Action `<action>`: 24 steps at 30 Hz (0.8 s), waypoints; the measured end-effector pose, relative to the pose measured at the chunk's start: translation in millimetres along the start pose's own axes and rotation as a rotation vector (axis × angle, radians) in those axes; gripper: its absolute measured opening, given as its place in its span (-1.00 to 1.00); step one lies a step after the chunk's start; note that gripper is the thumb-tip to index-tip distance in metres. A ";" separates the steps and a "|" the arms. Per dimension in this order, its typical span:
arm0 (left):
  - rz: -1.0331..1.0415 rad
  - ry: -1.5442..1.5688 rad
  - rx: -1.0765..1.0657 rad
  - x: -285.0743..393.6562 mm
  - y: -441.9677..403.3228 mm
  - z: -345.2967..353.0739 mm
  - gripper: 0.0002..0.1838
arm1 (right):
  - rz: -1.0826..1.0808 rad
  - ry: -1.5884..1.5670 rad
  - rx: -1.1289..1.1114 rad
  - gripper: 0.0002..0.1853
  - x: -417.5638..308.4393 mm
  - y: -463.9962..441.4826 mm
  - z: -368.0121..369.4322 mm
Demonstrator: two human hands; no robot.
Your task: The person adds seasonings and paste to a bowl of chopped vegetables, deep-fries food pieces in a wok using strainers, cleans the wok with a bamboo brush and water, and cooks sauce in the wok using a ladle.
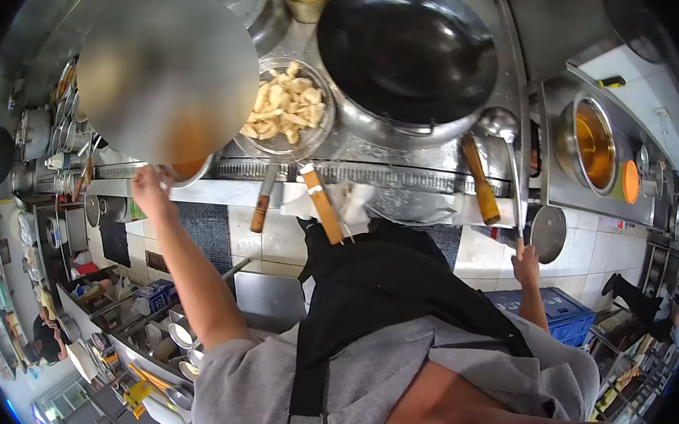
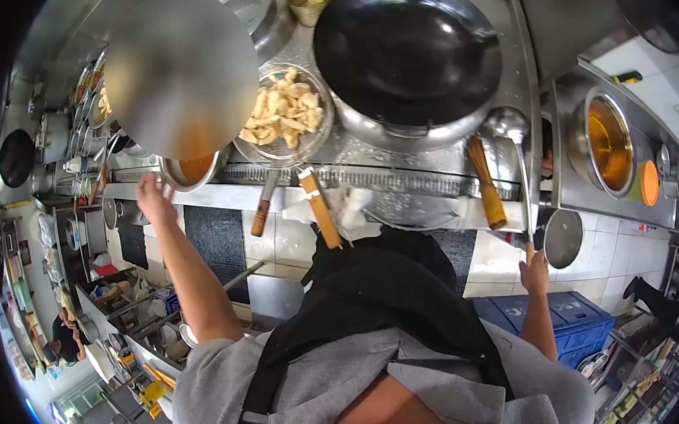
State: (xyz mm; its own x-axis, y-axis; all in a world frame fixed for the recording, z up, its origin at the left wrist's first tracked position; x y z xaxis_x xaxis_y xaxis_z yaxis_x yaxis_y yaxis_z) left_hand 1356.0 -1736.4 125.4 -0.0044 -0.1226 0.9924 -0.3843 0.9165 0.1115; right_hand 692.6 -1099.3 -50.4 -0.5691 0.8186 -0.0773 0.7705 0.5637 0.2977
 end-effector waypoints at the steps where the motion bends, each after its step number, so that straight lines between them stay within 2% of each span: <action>1: -0.004 -0.024 -0.056 -7.7 39.8 15.2 -0.76 | -0.074 0.051 -0.032 -0.52 -0.2 -9.9 6.6; 2: -0.004 -0.054 -0.118 -18.6 73.9 32.5 -0.77 | -0.170 0.101 -0.021 -0.46 -5.2 -15.5 10.2; 3: -0.005 -0.083 -0.186 -28.9 103.8 50.2 -0.78 | -0.224 -0.022 -0.009 -0.45 10.0 -25.9 33.4; 4: -0.032 -0.149 -0.231 -36.6 131.6 67.3 -0.76 | -0.172 -0.228 0.011 -0.44 19.7 -35.4 51.7; 5: -0.056 -0.213 -0.270 -43.1 155.3 83.9 -0.75 | -0.178 -0.248 0.070 -0.40 17.5 -40.4 50.5; 6: -0.042 -0.308 -0.342 -45.4 174.5 99.3 -0.72 | -0.068 -0.253 -0.051 -0.29 24.1 -51.8 54.7; 7: -0.026 -0.407 -0.403 -47.3 190.3 106.4 -0.70 | 0.178 -0.369 -0.098 -0.46 11.0 -50.2 27.6; 8: 0.079 -0.485 -0.452 -52.8 197.5 111.3 -0.69 | 0.076 -0.324 -0.077 -0.53 12.8 -49.3 24.2; 9: 0.100 -0.483 -0.483 -66.5 196.6 110.6 -0.71 | -0.030 -0.278 -0.056 -0.61 12.1 -47.5 22.0; 13: 0.122 -0.437 -0.490 -70.8 219.8 113.6 -0.74 | -0.155 -0.210 0.012 -0.64 -0.6 -28.3 -16.0; 15: 0.051 -0.392 -0.501 -77.3 233.0 110.8 -0.73 | -0.175 -0.332 0.046 -0.57 -1.0 -2.4 -22.9; 16: 0.119 -0.403 -0.486 -86.6 234.7 106.3 -0.72 | -0.258 -0.463 0.226 -0.62 -15.9 20.6 -44.2; 17: 0.185 -0.414 -0.475 -96.4 237.1 101.3 -0.72 | -0.259 -0.464 0.239 -0.62 -25.3 32.1 -57.4; 19: 0.137 -0.379 -0.494 -105.9 254.6 89.1 -0.72 | -0.129 -1.169 -0.009 -0.71 -40.0 55.5 -72.4; 20: 0.084 -0.348 -0.508 -111.7 263.3 83.4 -0.71 | -0.132 -1.331 0.069 -0.71 -55.8 70.1 -94.6; 21: 0.080 -0.338 -0.524 -113.3 273.6 76.9 -0.71 | -0.106 -1.436 0.092 -0.66 -58.6 74.0 -108.8; 23: -0.173 -0.436 -0.518 -122.8 297.6 58.6 -0.71 | -0.112 -1.509 0.144 -0.60 -54.4 77.0 -140.7; 24: -0.099 -0.401 -0.493 -142.6 297.2 44.6 -0.71 | -0.127 -1.433 0.137 -0.56 -48.2 75.2 -157.0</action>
State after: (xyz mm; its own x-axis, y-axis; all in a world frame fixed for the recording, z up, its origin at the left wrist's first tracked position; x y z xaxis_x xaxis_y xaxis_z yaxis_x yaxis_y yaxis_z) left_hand 1201.3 -1463.5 14.8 -0.3722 -0.2608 0.8908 0.0690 0.9493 0.3067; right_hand 732.9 -1113.6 125.0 0.0743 0.1208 -0.9899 0.8054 0.5780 0.1310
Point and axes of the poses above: each hand's wrist, its own y-axis away from the middle knuckle, its own z-axis out of the palm, x = y × z, the point moved 4 cm from there along -y, towards the middle knuckle, and after that the axes turned 4 degrees about -z, right-handed, at the moved point
